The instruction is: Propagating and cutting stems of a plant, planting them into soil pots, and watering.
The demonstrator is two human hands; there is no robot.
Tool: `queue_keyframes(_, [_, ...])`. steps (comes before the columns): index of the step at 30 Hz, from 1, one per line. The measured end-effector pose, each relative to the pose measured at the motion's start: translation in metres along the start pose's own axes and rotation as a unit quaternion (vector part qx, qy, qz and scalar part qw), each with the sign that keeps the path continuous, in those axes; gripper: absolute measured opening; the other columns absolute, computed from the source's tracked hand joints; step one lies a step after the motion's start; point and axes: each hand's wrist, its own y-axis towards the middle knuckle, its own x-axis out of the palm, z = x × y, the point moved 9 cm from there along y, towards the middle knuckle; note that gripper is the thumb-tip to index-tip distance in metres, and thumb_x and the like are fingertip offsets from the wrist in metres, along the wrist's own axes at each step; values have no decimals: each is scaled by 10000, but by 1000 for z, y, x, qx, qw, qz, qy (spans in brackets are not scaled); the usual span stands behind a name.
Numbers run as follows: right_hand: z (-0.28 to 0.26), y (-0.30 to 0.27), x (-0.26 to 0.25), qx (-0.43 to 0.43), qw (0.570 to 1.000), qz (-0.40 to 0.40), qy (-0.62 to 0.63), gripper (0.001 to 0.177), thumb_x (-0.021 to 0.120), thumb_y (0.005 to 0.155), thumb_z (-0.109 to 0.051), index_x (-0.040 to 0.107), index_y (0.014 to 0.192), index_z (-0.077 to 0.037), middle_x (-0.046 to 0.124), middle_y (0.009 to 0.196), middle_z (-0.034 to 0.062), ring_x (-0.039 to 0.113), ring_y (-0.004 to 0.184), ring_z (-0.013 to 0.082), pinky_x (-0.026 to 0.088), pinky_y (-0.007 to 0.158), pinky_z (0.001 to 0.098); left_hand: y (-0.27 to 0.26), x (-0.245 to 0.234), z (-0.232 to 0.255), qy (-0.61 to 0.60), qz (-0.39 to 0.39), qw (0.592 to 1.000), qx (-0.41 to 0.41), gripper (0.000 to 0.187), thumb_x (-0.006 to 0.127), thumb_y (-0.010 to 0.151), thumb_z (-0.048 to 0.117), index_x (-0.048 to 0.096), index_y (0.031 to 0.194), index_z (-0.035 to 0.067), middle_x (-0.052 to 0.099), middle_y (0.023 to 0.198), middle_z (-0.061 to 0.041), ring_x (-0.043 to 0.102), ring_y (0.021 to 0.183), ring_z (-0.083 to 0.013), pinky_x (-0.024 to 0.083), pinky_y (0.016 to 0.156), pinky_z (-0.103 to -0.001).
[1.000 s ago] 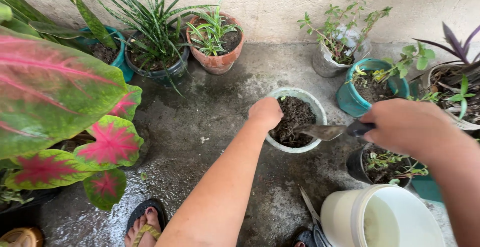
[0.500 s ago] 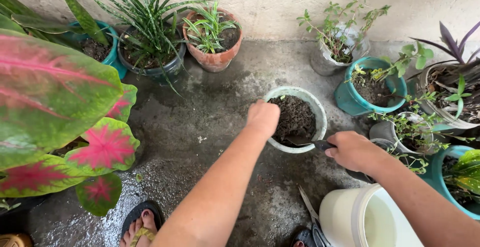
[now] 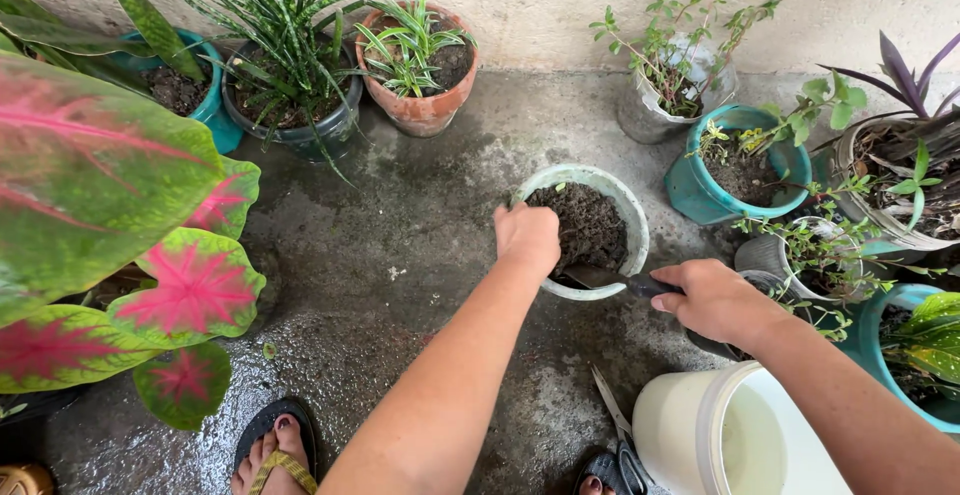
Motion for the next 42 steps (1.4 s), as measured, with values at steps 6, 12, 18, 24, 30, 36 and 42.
queue_keyframes(6, [-57, -50, -71, 80, 971, -9, -226, 299, 681, 913, -336, 735, 1171, -198, 739, 1118, 105, 727, 1092, 300, 578, 977, 440, 5, -21, -20, -182, 8, 983, -30, 85, 775, 840, 248, 825, 889, 199, 766, 981, -86, 698, 1012, -277, 480, 960, -448])
queue_keyframes(12, [-71, -70, -112, 85, 955, 34, -283, 220, 681, 877, -285, 778, 1045, -179, 768, 1044, 108, 753, 1004, 313, 602, 898, 459, 10, -46, -17, -311, 41, 950, -7, 144, 802, 801, 229, 817, 931, 169, 786, 951, -69, 747, 909, -253, 563, 847, -406])
queue_keyframes(18, [-51, 6, -30, 59, 961, 19, -270, 214, 670, 888, -238, 768, 1043, -128, 755, 1085, 137, 754, 1024, 321, 611, 887, 464, 15, -30, -28, -342, 69, 937, 18, 166, 826, 790, 213, 814, 940, 143, 779, 910, -81, 749, 851, -252, 574, 810, -388])
queue_keyframes(24, [6, 42, -6, 50, 992, -1, -114, 346, 693, 920, -354, 770, 1127, -88, 758, 1049, 184, 729, 1034, 349, 567, 933, 476, 17, -4, -39, -386, 52, 921, -9, 186, 831, 763, 181, 814, 939, 125, 785, 887, -82, 757, 823, -238, 581, 781, -372])
queue_keyframes(30, [10, -2, -53, 135, 985, -44, -94, 416, 701, 913, -399, 722, 1286, -215, 783, 1083, 154, 754, 1047, 352, 601, 920, 480, 19, -14, -42, -448, 83, 890, 1, 184, 824, 759, 140, 803, 933, 84, 788, 884, -98, 763, 808, -222, 590, 772, -348])
queue_keyframes(36, [-46, -46, -122, 135, 949, 4, -285, 372, 758, 867, -357, 764, 1237, -315, 777, 1152, 36, 742, 1131, 252, 591, 990, 427, 6, -28, -27, -438, 82, 895, 23, 178, 801, 778, 110, 797, 948, 58, 789, 891, -125, 764, 799, -230, 594, 770, -346])
queue_keyframes(42, [-63, -30, -116, 102, 941, 44, -319, 244, 756, 842, -278, 795, 1042, -145, 780, 1091, 98, 763, 1041, 297, 613, 888, 440, 1, -1, 15, -238, -61, 968, 45, 187, 696, 848, 48, 804, 1000, 63, 779, 998, -167, 756, 908, -279, 587, 867, -370])
